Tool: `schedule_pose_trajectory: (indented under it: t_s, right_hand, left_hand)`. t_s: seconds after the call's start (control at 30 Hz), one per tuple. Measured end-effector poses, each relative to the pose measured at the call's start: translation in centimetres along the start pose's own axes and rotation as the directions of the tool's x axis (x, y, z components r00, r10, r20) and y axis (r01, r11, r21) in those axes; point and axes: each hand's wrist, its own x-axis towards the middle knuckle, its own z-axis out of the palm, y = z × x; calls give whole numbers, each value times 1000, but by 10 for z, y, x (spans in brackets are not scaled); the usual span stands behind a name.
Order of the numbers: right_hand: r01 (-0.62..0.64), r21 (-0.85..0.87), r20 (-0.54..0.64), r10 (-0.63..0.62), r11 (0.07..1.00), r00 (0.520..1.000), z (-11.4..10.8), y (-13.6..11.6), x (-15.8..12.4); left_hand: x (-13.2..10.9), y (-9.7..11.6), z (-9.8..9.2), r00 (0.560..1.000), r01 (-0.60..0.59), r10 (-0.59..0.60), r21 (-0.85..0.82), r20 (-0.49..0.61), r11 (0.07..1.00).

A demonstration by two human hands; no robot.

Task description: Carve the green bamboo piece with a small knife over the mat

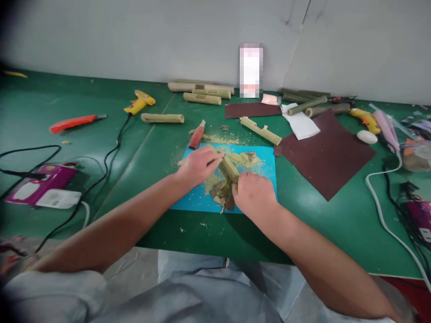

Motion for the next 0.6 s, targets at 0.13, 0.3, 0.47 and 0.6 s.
schedule_pose_trajectory:
  t_s: [0.13, 0.3, 0.47, 0.6]
  right_hand:
    - [-1, -6, 10, 1, 1000, 1000, 1, 0, 0]
    - [-12, -13, 1, 12, 1000, 1000, 1, 0, 0]
    - [-6, -18, 5, 6, 1000, 1000, 1, -1, -1]
    - [-4, -16, -6, 4, 1000, 1000, 0, -1, -1]
  left_hand:
    - [-2, 3, 0, 986, -96, 105, -71, 128, 993]
    - [1, 4, 0, 998, -51, 51, 22, 38, 998]
    - [2, 0, -1, 994, -87, 87, -9, 67, 996]
    - [0, 2, 0, 998, -56, 56, -9, 19, 998]
